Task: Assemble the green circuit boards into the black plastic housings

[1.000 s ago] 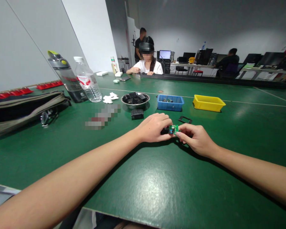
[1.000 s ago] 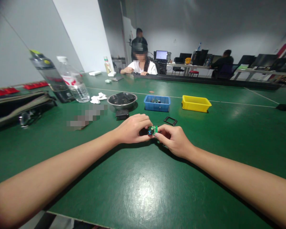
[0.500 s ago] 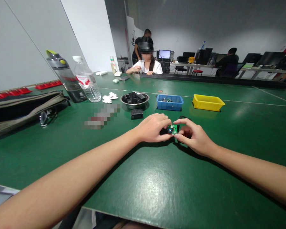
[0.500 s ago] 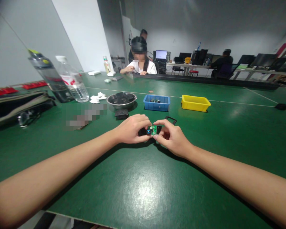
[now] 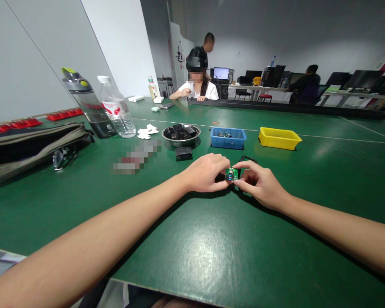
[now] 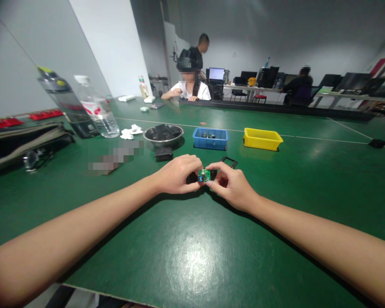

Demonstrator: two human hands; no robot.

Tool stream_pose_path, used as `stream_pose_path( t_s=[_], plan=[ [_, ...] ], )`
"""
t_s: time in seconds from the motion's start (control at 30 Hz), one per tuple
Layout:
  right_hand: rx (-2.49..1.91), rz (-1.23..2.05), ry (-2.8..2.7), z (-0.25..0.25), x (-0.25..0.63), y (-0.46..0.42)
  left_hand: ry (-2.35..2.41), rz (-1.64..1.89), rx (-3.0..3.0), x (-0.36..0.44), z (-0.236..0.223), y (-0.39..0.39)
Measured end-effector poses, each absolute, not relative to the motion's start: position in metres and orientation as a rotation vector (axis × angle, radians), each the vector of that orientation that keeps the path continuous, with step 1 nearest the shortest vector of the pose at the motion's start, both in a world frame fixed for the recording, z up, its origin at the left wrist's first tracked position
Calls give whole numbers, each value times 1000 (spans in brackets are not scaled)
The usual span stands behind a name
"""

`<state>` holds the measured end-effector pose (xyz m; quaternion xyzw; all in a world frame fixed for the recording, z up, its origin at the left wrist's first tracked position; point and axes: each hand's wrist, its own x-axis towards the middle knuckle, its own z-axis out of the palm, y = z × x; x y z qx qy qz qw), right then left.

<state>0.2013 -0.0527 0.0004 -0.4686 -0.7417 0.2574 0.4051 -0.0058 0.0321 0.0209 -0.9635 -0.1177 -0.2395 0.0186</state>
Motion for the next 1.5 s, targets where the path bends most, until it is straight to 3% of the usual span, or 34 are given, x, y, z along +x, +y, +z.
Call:
stream_pose_path(
  t_s=[1.5],
  plan=[
    [-1187, 619, -1886, 1, 201, -53, -338, -734, -2998, -7, 21, 32]
  ],
)
